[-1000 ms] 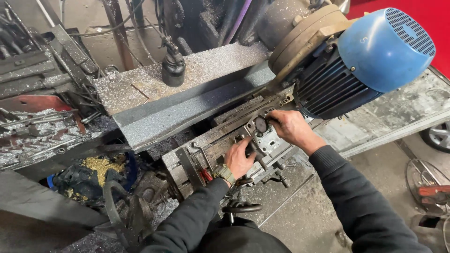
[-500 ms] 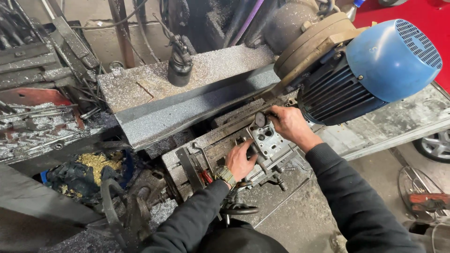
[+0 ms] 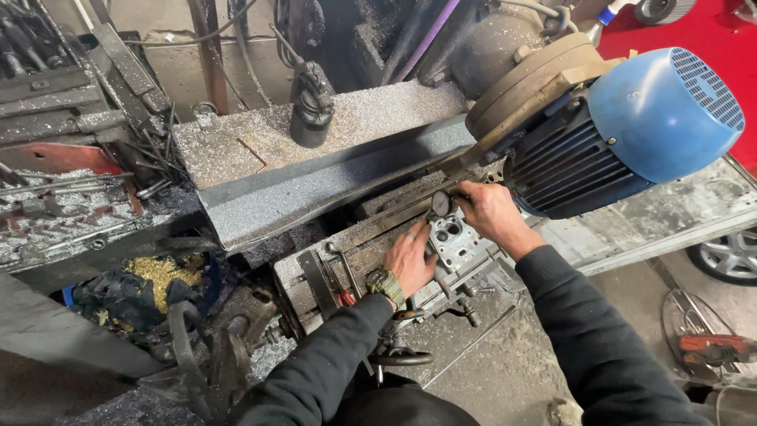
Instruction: The person measures and adjusts a cylinder head using a milling machine and hand tools.
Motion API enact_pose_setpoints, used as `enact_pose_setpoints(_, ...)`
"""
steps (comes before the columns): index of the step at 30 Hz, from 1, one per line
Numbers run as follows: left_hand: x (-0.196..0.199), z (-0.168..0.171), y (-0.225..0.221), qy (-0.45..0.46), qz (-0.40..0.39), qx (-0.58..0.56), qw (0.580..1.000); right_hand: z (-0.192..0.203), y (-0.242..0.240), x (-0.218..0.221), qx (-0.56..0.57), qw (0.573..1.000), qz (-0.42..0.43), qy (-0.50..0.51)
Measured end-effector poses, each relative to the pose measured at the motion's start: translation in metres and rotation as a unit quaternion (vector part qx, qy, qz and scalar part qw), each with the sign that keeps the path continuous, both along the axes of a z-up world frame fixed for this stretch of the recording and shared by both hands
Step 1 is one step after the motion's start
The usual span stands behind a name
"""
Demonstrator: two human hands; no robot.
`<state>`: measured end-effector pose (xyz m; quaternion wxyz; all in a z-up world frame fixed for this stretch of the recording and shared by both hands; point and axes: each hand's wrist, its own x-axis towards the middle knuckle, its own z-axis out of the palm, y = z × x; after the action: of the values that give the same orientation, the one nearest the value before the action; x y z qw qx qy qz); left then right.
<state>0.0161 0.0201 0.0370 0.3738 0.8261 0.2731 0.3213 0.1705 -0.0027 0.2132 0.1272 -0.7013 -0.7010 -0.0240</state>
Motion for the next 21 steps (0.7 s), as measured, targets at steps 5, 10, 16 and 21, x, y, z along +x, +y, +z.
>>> enact_pose_setpoints(5,-0.006,0.023,0.003,0.076,-0.022,-0.006,0.997,-0.005,0.000,0.005,0.004,1.000,0.002,-0.004)
enact_pose_setpoints(10,-0.009,0.024,0.000,0.094,-0.024,-0.013,0.995,-0.002,0.001,0.001,-0.018,1.000,-0.013,-0.017)
enact_pose_setpoints(16,0.001,0.012,0.001,0.147,-0.047,0.002,0.988,0.007,0.001,-0.006,-0.006,1.000,0.004,-0.011)
enact_pose_setpoints(21,0.000,0.014,0.000,0.148,-0.038,-0.001,0.988,0.009,0.000,-0.009,-0.022,1.000,-0.007,-0.018)
